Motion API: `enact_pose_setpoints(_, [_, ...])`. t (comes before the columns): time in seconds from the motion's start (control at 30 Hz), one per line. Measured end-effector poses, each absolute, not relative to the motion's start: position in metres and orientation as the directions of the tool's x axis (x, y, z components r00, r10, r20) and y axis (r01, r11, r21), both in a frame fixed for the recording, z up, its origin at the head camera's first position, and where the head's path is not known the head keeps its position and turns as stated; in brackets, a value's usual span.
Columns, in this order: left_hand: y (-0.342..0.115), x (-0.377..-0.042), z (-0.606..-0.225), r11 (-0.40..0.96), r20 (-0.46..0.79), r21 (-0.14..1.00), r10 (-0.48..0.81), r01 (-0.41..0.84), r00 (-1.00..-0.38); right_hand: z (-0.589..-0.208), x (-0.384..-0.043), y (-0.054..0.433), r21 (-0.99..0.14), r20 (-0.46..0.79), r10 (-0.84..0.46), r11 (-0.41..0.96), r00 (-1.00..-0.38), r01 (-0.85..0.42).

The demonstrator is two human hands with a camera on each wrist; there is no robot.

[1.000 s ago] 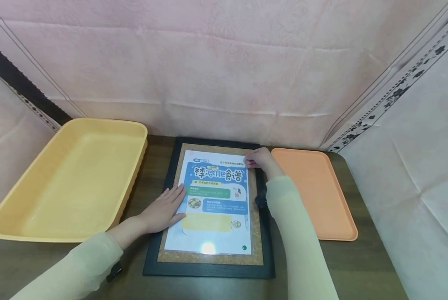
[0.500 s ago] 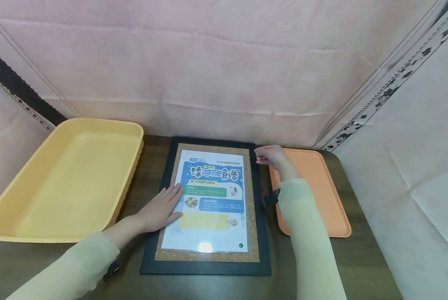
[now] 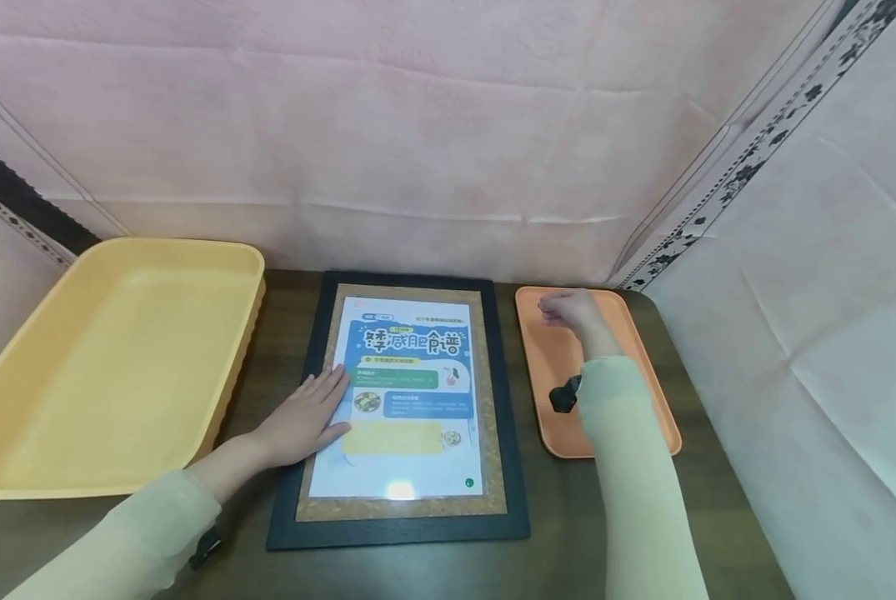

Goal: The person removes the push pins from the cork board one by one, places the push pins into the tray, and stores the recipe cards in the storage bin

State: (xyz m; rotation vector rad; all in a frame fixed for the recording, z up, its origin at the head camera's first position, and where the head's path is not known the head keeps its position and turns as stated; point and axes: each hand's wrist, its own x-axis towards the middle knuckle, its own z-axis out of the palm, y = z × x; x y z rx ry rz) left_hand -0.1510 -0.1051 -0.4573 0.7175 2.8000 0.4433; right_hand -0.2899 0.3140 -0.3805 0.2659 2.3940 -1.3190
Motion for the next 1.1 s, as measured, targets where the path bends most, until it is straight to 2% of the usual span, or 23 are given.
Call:
enact_pose_setpoints(0.4, [-0.106, -0.152, -0.461, 0.835, -0.131, 0.337, 0.499, 0.435, -0.857, -0.401, -0.285, 0.335, -0.722, -0.354, 0.108, 0.6, -0.929, 0.345])
enact_pose_setpoints(0.77, [-0.105, -0.153, -0.458, 0.832, -0.129, 0.334, 0.505, 0.442, -0.853, -0.425, -0.286, 0.341, -0.703, -0.462, 0.167, 0.529, -0.871, 0.475])
enact_pose_setpoints(1.1, [-0.105, -0.152, -0.457, 0.831, -0.122, 0.336, 0.504, 0.442, -0.855, -0.432, -0.287, 0.339, -0.71, -0.485, 0.167, 0.497, -0.858, 0.498])
